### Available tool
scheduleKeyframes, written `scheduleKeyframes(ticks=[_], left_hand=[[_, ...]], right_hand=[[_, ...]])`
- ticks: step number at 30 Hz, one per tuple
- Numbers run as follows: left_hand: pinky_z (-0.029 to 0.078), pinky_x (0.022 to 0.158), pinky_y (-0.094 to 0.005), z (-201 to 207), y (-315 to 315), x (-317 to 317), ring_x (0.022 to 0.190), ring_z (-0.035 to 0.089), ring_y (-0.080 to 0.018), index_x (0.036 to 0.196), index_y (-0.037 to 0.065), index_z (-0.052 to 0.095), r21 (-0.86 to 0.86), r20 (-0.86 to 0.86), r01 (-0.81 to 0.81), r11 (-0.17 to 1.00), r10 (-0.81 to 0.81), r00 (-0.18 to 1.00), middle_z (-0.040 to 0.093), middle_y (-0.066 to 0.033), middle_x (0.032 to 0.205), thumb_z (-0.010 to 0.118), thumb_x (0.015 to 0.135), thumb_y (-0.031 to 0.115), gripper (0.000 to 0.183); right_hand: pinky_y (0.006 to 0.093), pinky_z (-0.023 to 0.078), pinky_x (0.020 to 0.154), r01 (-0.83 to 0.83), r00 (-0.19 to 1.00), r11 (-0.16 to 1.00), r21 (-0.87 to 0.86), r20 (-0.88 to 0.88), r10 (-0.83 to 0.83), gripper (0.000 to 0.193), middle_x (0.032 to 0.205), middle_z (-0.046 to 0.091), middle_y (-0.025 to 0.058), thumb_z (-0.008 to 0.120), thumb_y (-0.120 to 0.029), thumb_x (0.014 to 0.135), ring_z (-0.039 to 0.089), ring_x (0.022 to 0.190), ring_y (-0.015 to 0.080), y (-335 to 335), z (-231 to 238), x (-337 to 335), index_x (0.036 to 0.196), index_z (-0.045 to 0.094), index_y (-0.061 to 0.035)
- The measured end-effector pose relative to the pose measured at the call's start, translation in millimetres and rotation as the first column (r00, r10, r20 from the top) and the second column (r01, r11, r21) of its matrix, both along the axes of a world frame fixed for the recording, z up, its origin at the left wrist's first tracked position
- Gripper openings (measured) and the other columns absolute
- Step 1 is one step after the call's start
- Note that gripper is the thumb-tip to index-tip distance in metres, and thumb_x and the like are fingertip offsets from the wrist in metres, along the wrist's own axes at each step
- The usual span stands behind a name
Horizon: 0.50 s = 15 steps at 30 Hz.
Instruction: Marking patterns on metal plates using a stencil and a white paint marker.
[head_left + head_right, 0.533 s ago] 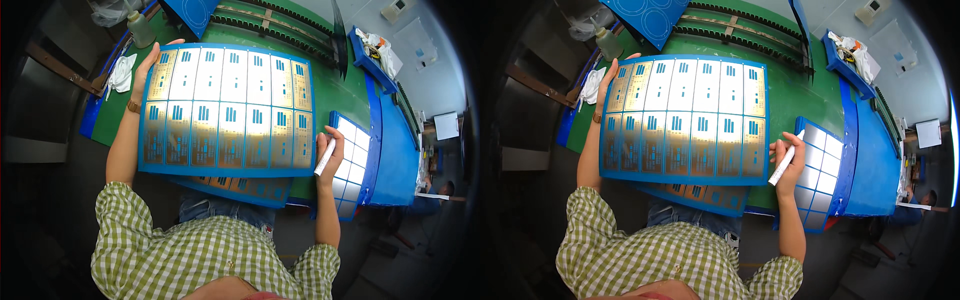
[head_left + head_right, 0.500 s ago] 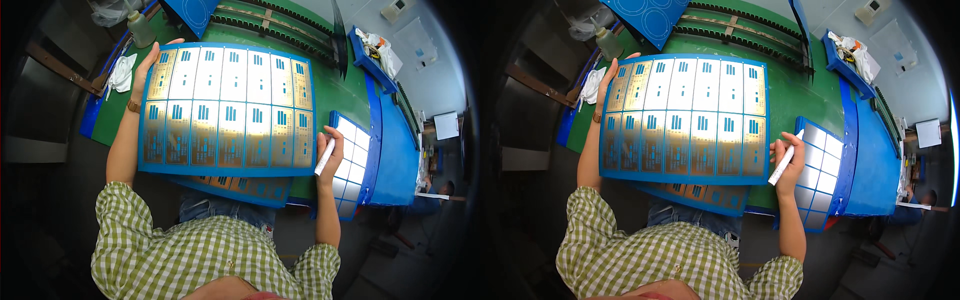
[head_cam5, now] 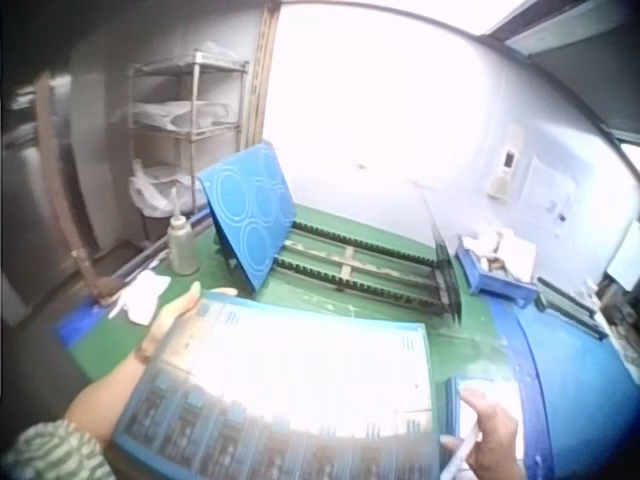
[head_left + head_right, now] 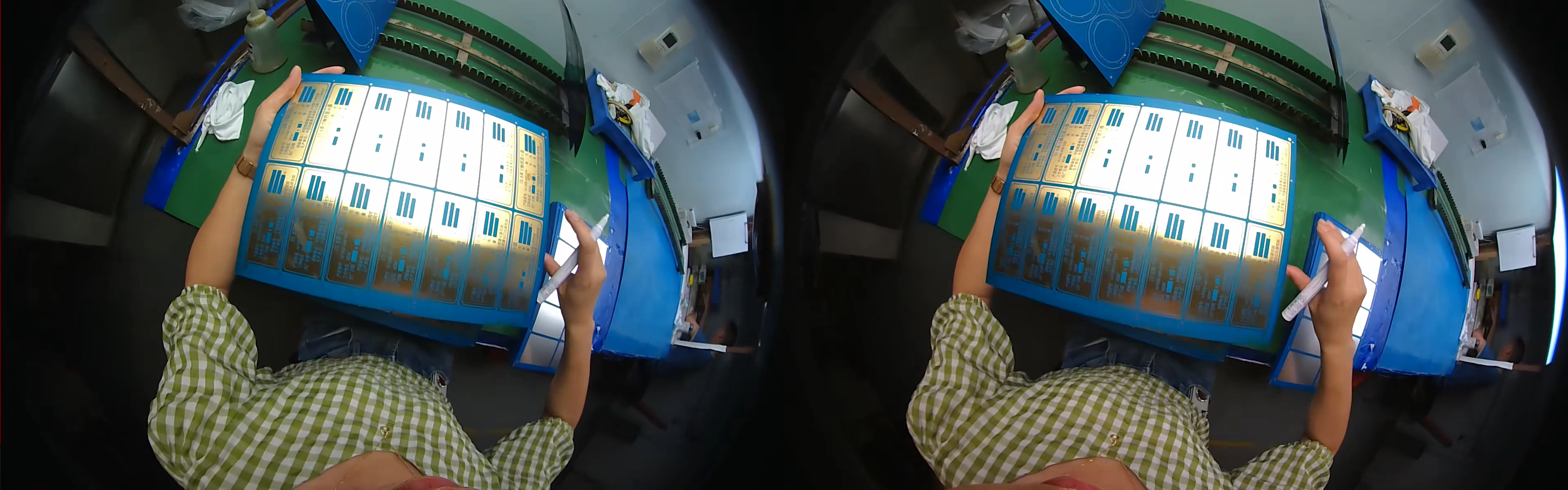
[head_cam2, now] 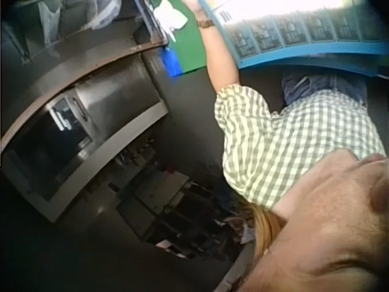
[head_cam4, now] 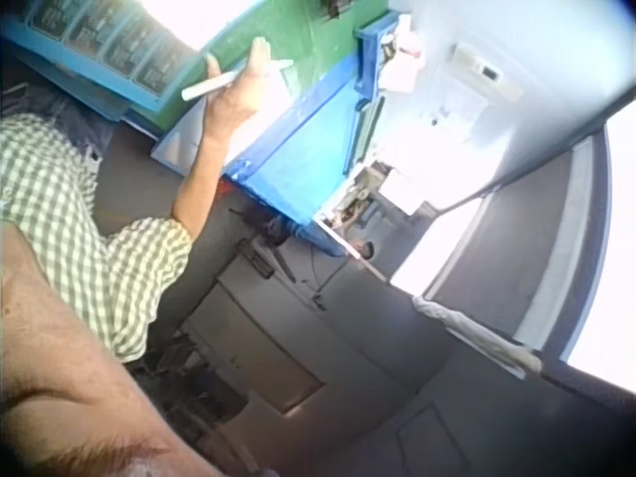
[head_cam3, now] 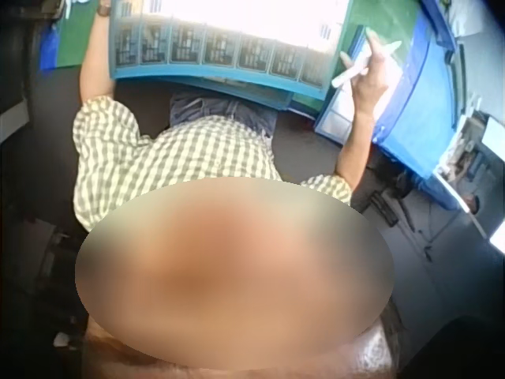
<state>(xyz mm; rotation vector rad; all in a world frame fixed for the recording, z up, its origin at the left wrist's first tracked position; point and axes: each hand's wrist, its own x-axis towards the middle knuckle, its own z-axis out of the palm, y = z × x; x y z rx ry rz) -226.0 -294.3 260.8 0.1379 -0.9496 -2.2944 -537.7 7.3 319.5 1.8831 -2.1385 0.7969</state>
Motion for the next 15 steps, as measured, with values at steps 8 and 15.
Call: scheduleKeyframes(ticks=[8,15], left_hand=[[0.056,0.076,-0.0311,-6,-2,-1,0.096,0.063,-0.0205,0.129,-0.001,0.039,0.051,-0.058,0.094,0.994,-0.091,0.994,0.06,-0.016,0.11,0.029,0.098,0.038,0.051],[0.056,0.073,-0.0298,-14,-2,-6,0.093,0.064,-0.0192,0.126,-0.001,0.042,0.006,0.034,0.1,0.995,-0.101,0.994,0.061,-0.016,0.107,0.027,0.098,0.039,0.051]], right_hand=[[0.0487,0.041,0.095,-0.327,0.942,0.906,-0.27,-0.176,0.287,0.037,0.116,0.057,0.0192,0.059,-0.02,0.085,0.053,0.111,0.0377,-17,-27,10,0.116,0.04,-0.0119],[0.0474,0.046,0.09,-0.426,0.901,0.895,-0.134,-0.148,0.407,0.028,0.107,0.061,0.0191,0.057,-0.012,0.085,0.059,0.102,0.0373,-12,-26,12,0.11,0.047,-0.0071]])
